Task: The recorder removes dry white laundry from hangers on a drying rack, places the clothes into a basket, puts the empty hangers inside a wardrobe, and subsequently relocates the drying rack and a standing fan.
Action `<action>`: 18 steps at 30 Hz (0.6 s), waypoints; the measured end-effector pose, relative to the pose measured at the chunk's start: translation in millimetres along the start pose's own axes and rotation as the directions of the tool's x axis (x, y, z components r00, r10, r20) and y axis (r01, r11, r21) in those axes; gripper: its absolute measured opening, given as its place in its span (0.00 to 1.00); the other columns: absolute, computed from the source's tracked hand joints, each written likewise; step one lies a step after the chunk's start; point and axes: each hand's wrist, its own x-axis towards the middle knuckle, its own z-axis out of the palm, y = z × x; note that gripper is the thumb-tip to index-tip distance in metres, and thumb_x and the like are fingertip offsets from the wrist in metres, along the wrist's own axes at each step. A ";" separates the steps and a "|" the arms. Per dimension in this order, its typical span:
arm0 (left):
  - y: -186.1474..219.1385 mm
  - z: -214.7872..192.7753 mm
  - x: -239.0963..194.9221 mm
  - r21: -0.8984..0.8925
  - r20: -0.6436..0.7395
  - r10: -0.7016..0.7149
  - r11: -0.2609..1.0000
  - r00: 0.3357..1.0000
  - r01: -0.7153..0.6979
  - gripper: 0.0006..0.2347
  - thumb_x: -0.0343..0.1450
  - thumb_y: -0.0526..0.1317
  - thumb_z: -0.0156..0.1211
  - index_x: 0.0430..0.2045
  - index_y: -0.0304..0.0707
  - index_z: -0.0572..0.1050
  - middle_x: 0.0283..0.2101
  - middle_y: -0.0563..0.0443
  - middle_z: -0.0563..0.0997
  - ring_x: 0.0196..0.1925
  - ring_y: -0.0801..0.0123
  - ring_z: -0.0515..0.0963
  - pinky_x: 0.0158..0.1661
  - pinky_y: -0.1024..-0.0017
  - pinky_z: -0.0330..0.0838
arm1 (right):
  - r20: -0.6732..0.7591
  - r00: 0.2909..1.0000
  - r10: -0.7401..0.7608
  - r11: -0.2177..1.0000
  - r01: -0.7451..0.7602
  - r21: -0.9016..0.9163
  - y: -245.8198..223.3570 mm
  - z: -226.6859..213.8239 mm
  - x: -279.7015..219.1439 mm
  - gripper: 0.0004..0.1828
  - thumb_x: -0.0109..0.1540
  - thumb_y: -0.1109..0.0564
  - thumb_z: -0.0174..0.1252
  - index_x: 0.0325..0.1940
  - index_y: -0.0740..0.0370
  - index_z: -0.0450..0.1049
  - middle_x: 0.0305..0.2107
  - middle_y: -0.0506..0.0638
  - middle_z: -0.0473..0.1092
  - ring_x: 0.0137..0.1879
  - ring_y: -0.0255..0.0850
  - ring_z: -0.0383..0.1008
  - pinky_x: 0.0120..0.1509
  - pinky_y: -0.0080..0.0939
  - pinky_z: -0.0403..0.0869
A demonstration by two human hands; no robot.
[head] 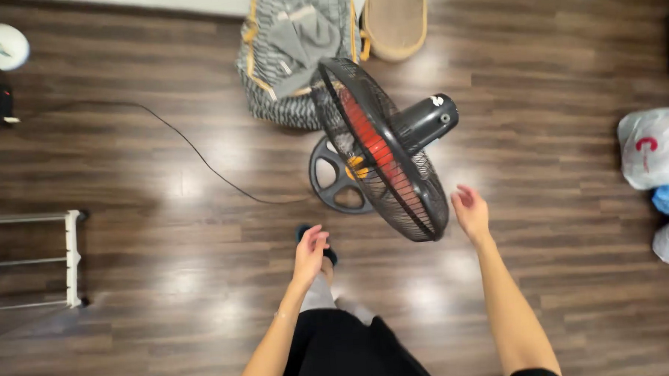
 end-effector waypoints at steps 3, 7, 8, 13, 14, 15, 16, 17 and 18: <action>-2.1 41.1 45.1 0.028 0.005 0.004 1.000 1.000 -0.004 0.17 0.76 0.41 0.57 0.57 0.31 0.71 0.44 0.46 0.83 0.38 0.70 0.77 0.42 0.73 0.73 | 0.054 0.998 -0.020 0.991 0.027 -0.133 -37.5 7.1 59.2 0.18 0.67 0.55 0.62 0.59 0.63 0.74 0.41 0.53 0.79 0.48 0.40 0.79 0.52 0.37 0.75; -30.2 77.1 32.6 0.150 -0.007 -0.031 0.988 1.000 0.031 0.15 0.76 0.43 0.55 0.50 0.29 0.75 0.43 0.50 0.85 0.38 0.72 0.79 0.43 0.74 0.75 | 0.225 0.972 -0.070 0.980 0.109 -0.167 -63.3 17.0 103.1 0.26 0.61 0.55 0.65 0.62 0.62 0.70 0.47 0.56 0.76 0.53 0.44 0.77 0.50 0.43 0.76; -33.5 87.8 32.4 0.184 0.033 0.020 0.983 0.999 -0.025 0.15 0.78 0.44 0.53 0.46 0.28 0.77 0.42 0.49 0.86 0.39 0.73 0.79 0.44 0.75 0.75 | 0.273 0.960 -0.067 0.979 0.115 -0.167 -67.4 23.1 120.7 0.29 0.59 0.56 0.66 0.63 0.62 0.69 0.50 0.56 0.75 0.55 0.45 0.75 0.51 0.46 0.75; -171.7 113.0 42.9 0.367 -0.142 -0.183 0.903 0.973 0.223 0.16 0.73 0.38 0.55 0.53 0.29 0.73 0.36 0.41 0.82 0.36 0.68 0.79 0.38 0.69 0.74 | 0.621 0.783 -0.040 0.883 0.318 -0.345 -28.8 64.8 210.9 0.32 0.55 0.50 0.70 0.62 0.58 0.72 0.55 0.58 0.73 0.59 0.53 0.71 0.65 0.50 0.69; -210.2 125.8 34.7 0.346 -0.165 -0.257 0.889 0.952 0.300 0.18 0.72 0.35 0.55 0.58 0.29 0.70 0.36 0.38 0.81 0.36 0.65 0.79 0.37 0.67 0.74 | 0.749 0.586 -0.309 0.816 0.567 -0.107 15.2 74.4 226.9 0.33 0.51 0.50 0.71 0.59 0.58 0.74 0.60 0.57 0.71 0.67 0.51 0.66 0.70 0.51 0.64; -204.4 145.4 2.8 0.310 -0.197 -0.270 0.895 0.943 0.321 0.18 0.72 0.35 0.55 0.58 0.29 0.70 0.36 0.38 0.81 0.36 0.65 0.79 0.37 0.67 0.74 | 0.779 0.548 -0.305 0.808 0.581 -0.092 118.7 75.4 251.6 0.33 0.51 0.50 0.71 0.59 0.58 0.74 0.60 0.57 0.71 0.67 0.51 0.66 0.70 0.51 0.64; -194.0 177.4 -1.5 0.212 -0.211 -0.279 0.922 0.937 0.323 0.19 0.72 0.35 0.55 0.58 0.29 0.69 0.38 0.37 0.81 0.37 0.64 0.79 0.38 0.65 0.73 | 0.846 0.479 -0.236 0.738 0.654 -0.165 200.5 85.4 288.3 0.29 0.57 0.52 0.65 0.63 0.55 0.73 0.64 0.56 0.68 0.72 0.50 0.62 0.75 0.50 0.60; -176.3 201.5 13.8 0.113 -0.227 -0.288 0.941 0.930 0.319 0.19 0.72 0.36 0.55 0.59 0.30 0.69 0.40 0.37 0.81 0.38 0.63 0.79 0.39 0.64 0.73 | 0.898 0.412 -0.158 0.650 0.727 -0.219 260.5 140.7 315.3 0.26 0.64 0.54 0.60 0.67 0.52 0.73 0.69 0.55 0.65 0.76 0.50 0.59 0.80 0.50 0.56; -172.1 229.8 27.5 0.026 -0.254 -0.265 0.959 0.930 0.281 0.20 0.72 0.37 0.56 0.59 0.30 0.68 0.41 0.37 0.81 0.39 0.62 0.79 0.40 0.63 0.73 | 0.914 0.368 -0.171 0.628 0.756 -0.187 226.6 108.5 326.5 0.26 0.64 0.54 0.60 0.67 0.52 0.73 0.69 0.55 0.65 0.76 0.50 0.59 0.80 0.50 0.56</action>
